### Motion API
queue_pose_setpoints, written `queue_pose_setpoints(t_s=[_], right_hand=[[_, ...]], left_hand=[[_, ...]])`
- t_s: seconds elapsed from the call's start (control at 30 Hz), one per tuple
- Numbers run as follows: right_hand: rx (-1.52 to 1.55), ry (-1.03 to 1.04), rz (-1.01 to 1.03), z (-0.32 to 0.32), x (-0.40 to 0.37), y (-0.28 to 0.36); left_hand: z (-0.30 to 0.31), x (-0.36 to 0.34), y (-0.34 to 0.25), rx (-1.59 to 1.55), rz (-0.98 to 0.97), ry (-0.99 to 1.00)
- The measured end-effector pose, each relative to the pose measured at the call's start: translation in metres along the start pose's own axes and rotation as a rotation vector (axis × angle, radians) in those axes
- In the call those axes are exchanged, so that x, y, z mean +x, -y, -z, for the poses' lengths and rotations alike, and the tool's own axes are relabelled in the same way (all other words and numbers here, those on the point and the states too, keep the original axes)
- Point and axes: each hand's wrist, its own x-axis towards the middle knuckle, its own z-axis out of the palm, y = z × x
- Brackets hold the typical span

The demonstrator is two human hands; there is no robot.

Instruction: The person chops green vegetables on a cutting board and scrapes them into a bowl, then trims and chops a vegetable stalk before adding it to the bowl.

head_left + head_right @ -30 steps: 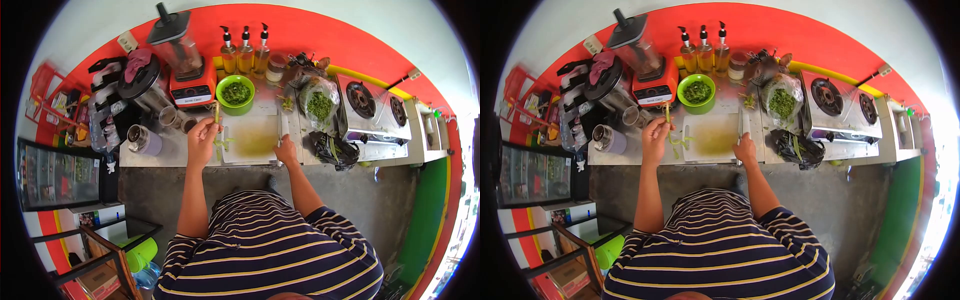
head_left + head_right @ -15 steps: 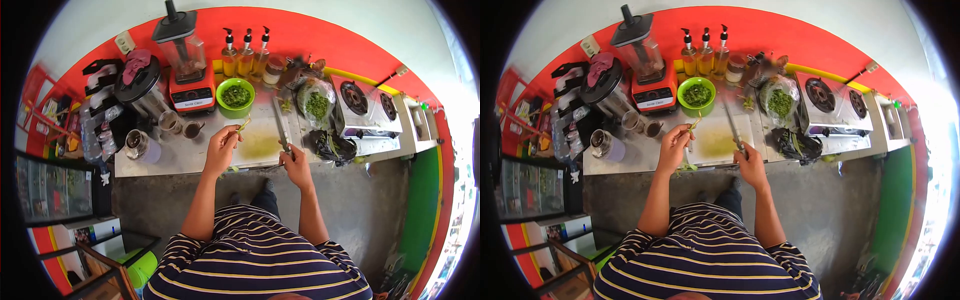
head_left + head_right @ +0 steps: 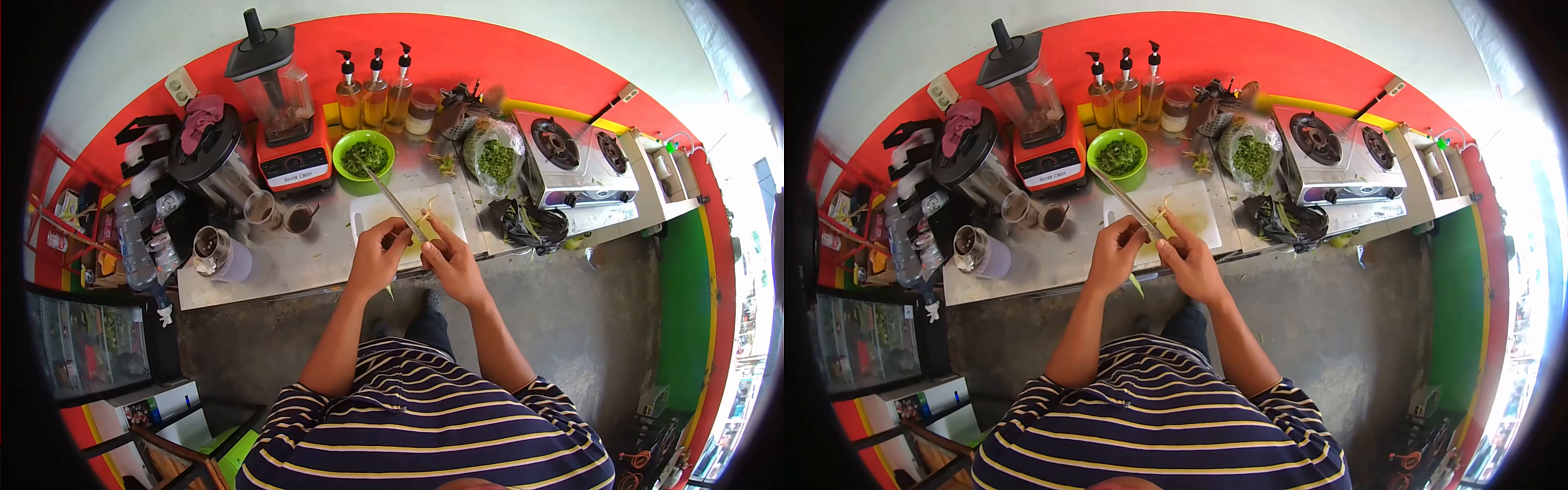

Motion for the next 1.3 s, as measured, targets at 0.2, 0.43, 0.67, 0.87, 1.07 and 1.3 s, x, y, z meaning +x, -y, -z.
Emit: queue_pose_setpoints(t_s=[0.2, 0.43, 0.67, 0.87, 1.07, 1.3], right_hand=[[0.425, 0.125, -0.157, -0.009, 0.002, -0.001], [0.414, 0.004, -0.184, -0.017, 0.011, -0.011], [0.364, -0.282, -0.277, -0.003, 0.028, -0.044], [0.264, -0.392, -0.408, 0.048, 0.053, -0.085], [0.261, -0.419, -0.480, 0.082, 0.118, -0.122], [0.302, -0.371, -0.542, 0.110, 0.191, -0.142]], left_hand=[[0.008, -0.008, -0.012, 0.052, -0.008, -0.023], [0.005, -0.002, 0.003, 0.137, -0.096, -0.091], [-0.002, 0.018, 0.028, 0.149, -0.011, -0.124], [-0.005, 0.037, 0.036, 0.090, 0.056, -0.153], [-0.008, 0.056, 0.053, 0.000, 0.039, -0.242], [-0.004, 0.075, 0.054, -0.057, 0.077, -0.290]])
